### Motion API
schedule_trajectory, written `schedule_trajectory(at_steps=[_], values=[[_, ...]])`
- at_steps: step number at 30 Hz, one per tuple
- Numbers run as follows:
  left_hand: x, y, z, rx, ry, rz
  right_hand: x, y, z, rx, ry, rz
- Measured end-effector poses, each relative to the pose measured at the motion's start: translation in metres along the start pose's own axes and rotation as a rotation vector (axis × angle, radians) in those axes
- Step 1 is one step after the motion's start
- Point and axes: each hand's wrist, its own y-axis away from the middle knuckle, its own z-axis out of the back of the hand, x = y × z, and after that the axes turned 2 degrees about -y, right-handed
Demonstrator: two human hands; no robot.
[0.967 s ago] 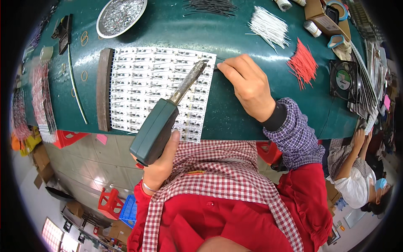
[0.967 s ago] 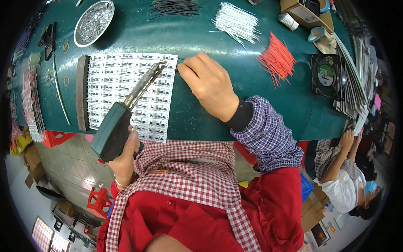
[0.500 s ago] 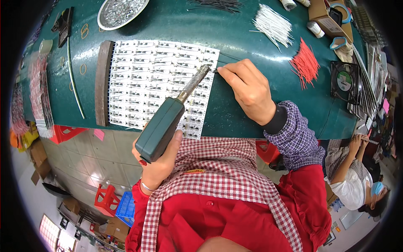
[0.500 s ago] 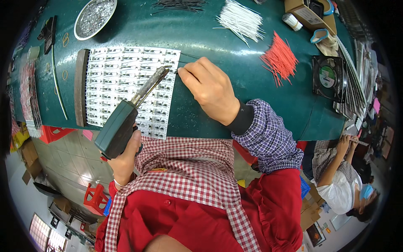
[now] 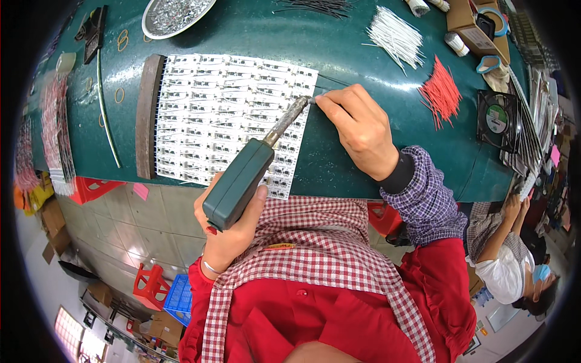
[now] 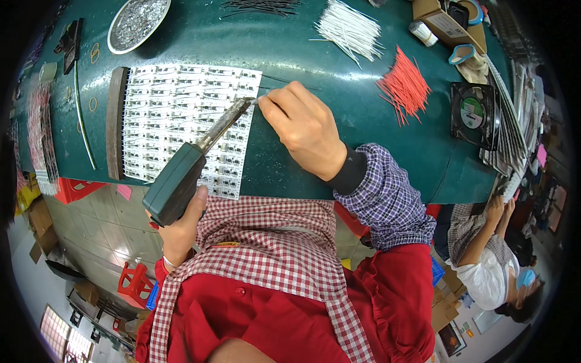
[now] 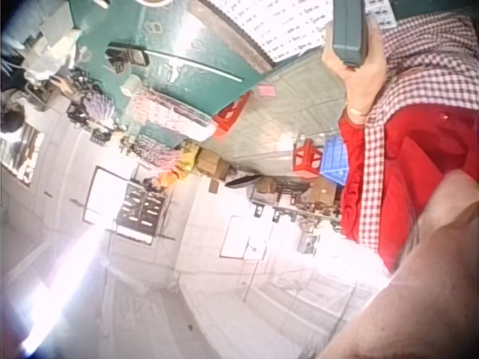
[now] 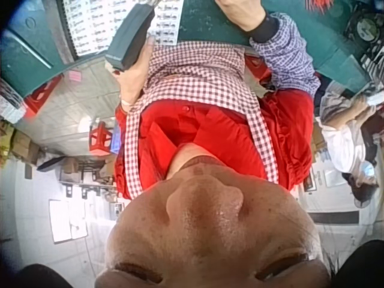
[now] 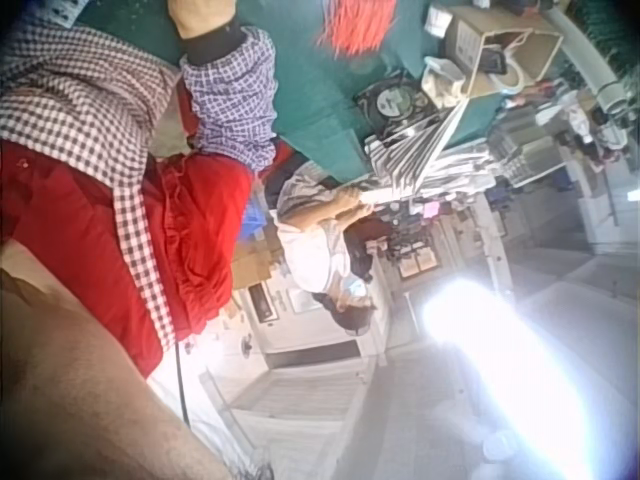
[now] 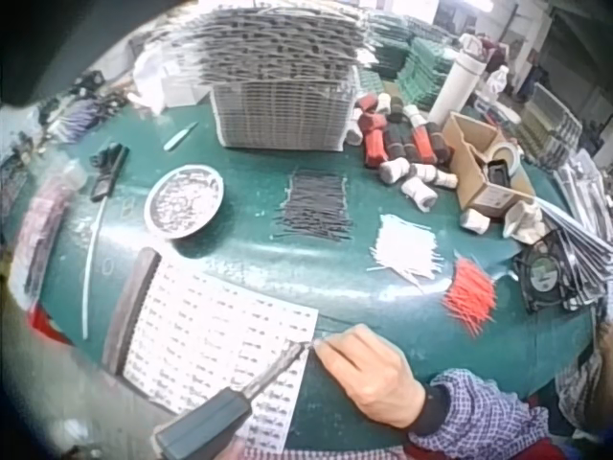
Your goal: The person places a circuit board sheet on the workstation, solders wires onto the board with a soldering iron, and aligns the attached wires using a rod.
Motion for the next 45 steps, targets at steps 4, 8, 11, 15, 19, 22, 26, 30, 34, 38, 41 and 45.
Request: schedule_trajectory(at_steps=[4, 8, 11, 15, 19, 22, 26, 30, 34, 38, 41, 45], values=[[0.017, 0.010, 0.001, -0.064, 0.102, 0.042, 0.000, -0.001, 0.001, 0.000, 0.014, -0.002], [0.009, 0.011, 0.002, -0.118, 0.144, 0.121, 0.000, 0.000, 0.000, 0.001, 0.017, -0.008], [0.008, 0.012, 0.001, -0.123, 0.136, 0.120, 0.000, 0.000, -0.001, -0.006, 0.010, -0.017], [0.010, 0.014, 0.000, -0.127, 0.115, 0.087, 0.003, 0.001, 0.000, -0.061, 0.001, 0.029], [0.011, 0.016, 0.001, -0.116, 0.099, 0.092, 0.006, 0.007, 0.000, -0.069, -0.018, 0.038], [0.008, 0.016, 0.001, -0.104, 0.109, 0.096, 0.007, 0.007, 0.000, -0.031, -0.044, 0.018], [0.008, 0.014, 0.002, -0.088, 0.062, -0.006, 0.007, 0.009, -0.001, -0.024, -0.034, 0.021], [0.011, 0.016, 0.000, -0.089, 0.108, 0.010, 0.007, 0.009, -0.002, -0.018, -0.030, 0.027], [0.011, 0.013, 0.001, -0.049, 0.060, -0.026, 0.008, 0.008, -0.003, -0.018, -0.014, 0.028], [0.009, 0.015, 0.002, -0.020, 0.056, 0.012, 0.011, 0.006, -0.001, -0.011, -0.060, 0.000], [0.008, 0.015, 0.002, -0.016, 0.024, -0.016, 0.012, 0.006, -0.001, -0.011, -0.058, 0.001], [0.008, 0.017, 0.002, -0.036, 0.041, 0.013, 0.012, 0.006, -0.001, -0.001, -0.044, -0.006]])
